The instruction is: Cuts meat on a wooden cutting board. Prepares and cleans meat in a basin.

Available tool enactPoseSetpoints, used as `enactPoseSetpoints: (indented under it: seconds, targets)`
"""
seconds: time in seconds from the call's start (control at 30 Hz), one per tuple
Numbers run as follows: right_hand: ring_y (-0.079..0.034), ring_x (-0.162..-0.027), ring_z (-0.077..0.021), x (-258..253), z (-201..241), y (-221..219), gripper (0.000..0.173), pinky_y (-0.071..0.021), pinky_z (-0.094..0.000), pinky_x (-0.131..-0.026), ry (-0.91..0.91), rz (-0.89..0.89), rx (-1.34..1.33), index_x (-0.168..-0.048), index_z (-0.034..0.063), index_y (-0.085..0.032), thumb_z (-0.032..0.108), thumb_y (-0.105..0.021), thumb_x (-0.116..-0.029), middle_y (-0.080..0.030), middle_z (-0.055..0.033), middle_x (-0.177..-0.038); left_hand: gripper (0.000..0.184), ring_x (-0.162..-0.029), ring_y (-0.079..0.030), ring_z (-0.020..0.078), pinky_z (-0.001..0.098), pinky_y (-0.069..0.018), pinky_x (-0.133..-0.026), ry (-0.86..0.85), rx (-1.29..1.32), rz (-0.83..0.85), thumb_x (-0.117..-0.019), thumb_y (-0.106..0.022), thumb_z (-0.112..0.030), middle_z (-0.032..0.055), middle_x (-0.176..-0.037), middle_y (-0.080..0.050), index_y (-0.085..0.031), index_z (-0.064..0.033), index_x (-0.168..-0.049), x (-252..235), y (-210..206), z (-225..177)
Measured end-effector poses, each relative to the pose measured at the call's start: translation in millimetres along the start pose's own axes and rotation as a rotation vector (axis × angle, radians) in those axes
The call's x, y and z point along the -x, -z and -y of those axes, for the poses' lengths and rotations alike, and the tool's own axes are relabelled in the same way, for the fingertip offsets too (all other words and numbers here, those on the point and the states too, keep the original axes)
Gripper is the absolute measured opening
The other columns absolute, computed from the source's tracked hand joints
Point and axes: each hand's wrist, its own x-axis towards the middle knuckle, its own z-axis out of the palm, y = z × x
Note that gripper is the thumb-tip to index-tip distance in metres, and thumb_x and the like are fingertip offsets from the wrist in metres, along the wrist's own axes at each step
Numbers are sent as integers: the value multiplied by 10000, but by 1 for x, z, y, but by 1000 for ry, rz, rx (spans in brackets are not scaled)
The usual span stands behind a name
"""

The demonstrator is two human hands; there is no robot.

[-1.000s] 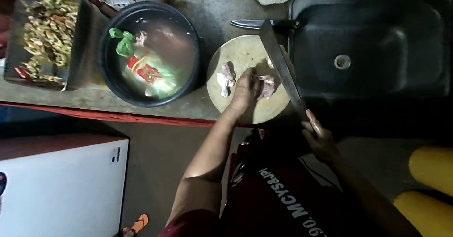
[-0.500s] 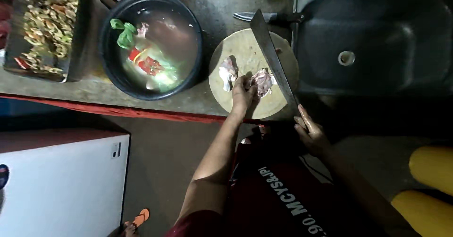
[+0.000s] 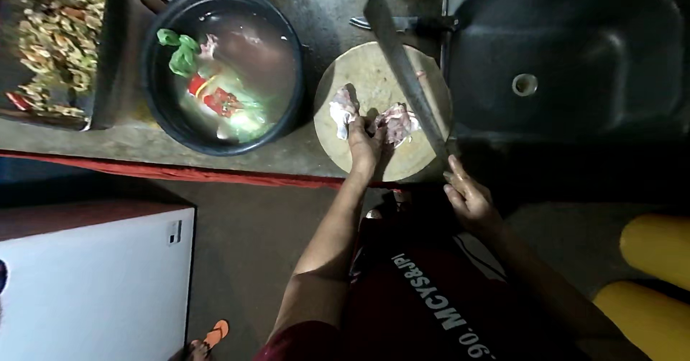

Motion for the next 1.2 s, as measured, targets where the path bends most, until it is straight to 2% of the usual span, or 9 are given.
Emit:
enactPoseSetpoints:
  seconds: [0.17, 0.27, 0.33, 0.47, 0.6, 0.73, 0.87, 0.97, 1.2]
  targets:
    - [-752, -883, -267, 4, 9, -3, 522, -613, -362, -800, 29, -49, 122, -1512, -18, -465, 95, -551, -1009, -737, -239, -1084, 385, -1110, -626, 321, 427, -496, -1008, 14, -18, -11, -899, -763, -136, 246, -1169, -634, -616, 67, -1190, -1, 0, -1]
    - [-677, -1061, -438, 2, 4, -11, 573, -532, -587, -916, -389, 495, 286, -1643, 248, -267, 213, -422, -1092, -656, -259, -1246, 417, -1151, -630, 331, 432, -498, -1036, 13, -22, 29, -904, -756, -107, 258, -1215, -632, -590, 87, -1234, -2, 1, -6]
    - [-652, -1115, -456, -9, 8, -12, 595, -511, -605, -941, -450, 594, 294, -1657, 298, -187, 229, -394, -1104, -633, -264, -1290, 489, -1239, -600, 339, 431, -463, -1099, 23, -23, 60, -928, -728, -103, 266, -1302, -608, -535, 98, -1329, -4, 0, -9]
    - [-650, -1163, -434, 3, 2, -7, 604, -495, -598, -999, -465, 558, 201, -1660, 264, -180, 232, -408, -1102, -639, -247, -1324, 467, -1195, -616, 341, 442, -483, -1067, -22, -19, 58, -910, -751, -112, 266, -1252, -620, -541, 93, -1273, -7, -5, -6]
    - [-680, -1049, -430, 28, 0, 5, 577, -539, -597, -900, -411, 534, 231, -1642, 202, -270, 220, -422, -1085, -670, -254, -1221, 415, -1244, -594, 371, 503, -477, -1079, -39, -194, 188, -976, -676, -195, 251, -1320, -600, -597, 41, -1308, -7, -5, -9]
    - [-649, -1155, -442, -15, 6, -8, 600, -491, -582, -1009, -415, 557, 197, -1658, 207, -192, 219, -421, -1103, -646, -264, -1299, 375, -1279, -574, 385, 516, -447, -1104, -76, -164, 281, -1027, -593, -158, 264, -1365, -581, -588, 38, -1348, -1, 0, -10]
    - [-707, -977, -421, -32, -2, -33, 629, -555, -599, -881, -280, 381, 104, -1648, 213, -247, 154, -498, -1074, -702, -241, -1162, 477, -1302, -560, 382, 525, -458, -1099, -26, -243, 276, -1009, -625, -196, 259, -1394, -553, -503, 40, -1406, 6, 0, -12]
    - [-654, -1171, -421, 1, 3, -5, 612, -496, -601, -1014, -447, 559, 190, -1659, 250, -184, 232, -431, -1099, -640, -230, -1341, 499, -1282, -577, 383, 540, -488, -1063, 7, -310, 263, -1012, -627, -255, 243, -1396, -556, -504, 10, -1416, 5, -1, -17]
    - [-665, -1147, -423, 23, 3, 9, 605, -507, -598, -995, -438, 551, 210, -1654, 180, -212, 202, -436, -1092, -645, -240, -1331, 552, -1288, -574, 376, 559, -498, -1038, 19, -330, 310, -977, -677, -290, 216, -1397, -573, -514, -23, -1431, 12, 5, -21]
